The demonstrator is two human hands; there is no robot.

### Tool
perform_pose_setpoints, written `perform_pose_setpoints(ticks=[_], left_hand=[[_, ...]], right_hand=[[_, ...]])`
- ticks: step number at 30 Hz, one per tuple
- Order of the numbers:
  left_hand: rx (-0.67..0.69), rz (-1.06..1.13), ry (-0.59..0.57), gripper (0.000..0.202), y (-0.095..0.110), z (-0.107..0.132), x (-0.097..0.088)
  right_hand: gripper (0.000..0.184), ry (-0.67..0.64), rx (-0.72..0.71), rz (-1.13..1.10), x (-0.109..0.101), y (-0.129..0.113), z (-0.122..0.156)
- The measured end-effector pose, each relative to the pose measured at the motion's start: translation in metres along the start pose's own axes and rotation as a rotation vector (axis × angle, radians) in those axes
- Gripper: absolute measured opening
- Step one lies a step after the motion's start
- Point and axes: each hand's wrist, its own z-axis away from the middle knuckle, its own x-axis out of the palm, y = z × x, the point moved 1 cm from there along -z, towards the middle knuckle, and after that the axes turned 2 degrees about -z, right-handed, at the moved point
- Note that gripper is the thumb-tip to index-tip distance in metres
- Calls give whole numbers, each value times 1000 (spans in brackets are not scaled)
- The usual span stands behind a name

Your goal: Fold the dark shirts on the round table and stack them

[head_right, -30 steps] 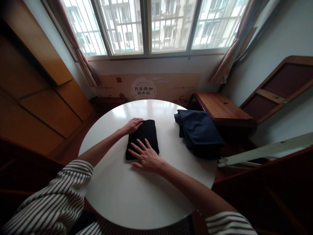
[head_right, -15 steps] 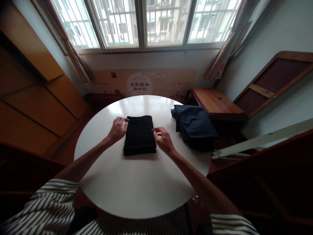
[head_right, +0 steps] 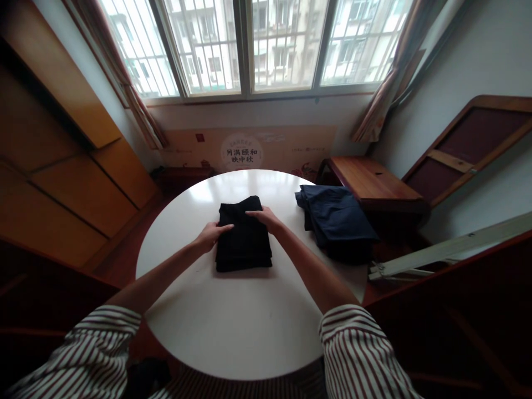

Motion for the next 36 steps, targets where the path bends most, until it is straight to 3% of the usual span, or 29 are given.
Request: perform_pose_setpoints(ticks=[3, 6, 9, 12, 15, 18, 20, 23, 26, 29, 32, 34, 36], left_hand=[[135, -32, 80, 54, -10, -4, 2], [239, -11, 37, 61, -14, 0, 7], [219, 135, -104, 70, -7, 9, 19], [25, 266, -382, 62, 9, 18, 42], [-138, 294, -614, 50, 31, 22, 82], [-148, 310, -665, 37, 52, 15, 137], [-130, 361, -713, 31, 60, 8, 179], [-191, 411, -727, 23, 53, -4, 236], [-303, 356, -605, 21, 30, -13, 273], [-316, 340, -542, 31, 12, -19, 286], [-318, 338, -541, 40, 6, -20, 285], [-325, 320, -571, 42, 6, -19, 281], [-318, 296, -618, 41, 6, -17, 278]], right_hand=[[48, -30, -66, -59, -1, 3, 9], [56, -69, -145, -175, -6, 3, 22], [58, -68, -219, -273, -14, -6, 39], [56, -10, -277, -319, -32, -26, 56], [52, 76, -328, -289, -69, -58, 68], [41, 194, -349, -164, -125, -96, 69], [30, 270, -286, -55, -165, -114, 65], [20, 370, -103, 144, -212, -119, 57], [24, 488, -5, 369, -240, -102, 51], [40, 571, -11, 493, -250, -84, 44], [60, 652, -116, 648, -244, -79, 32], [63, 593, -215, 856, -231, -78, 22], [55, 449, -266, 991, -214, -73, 11]])
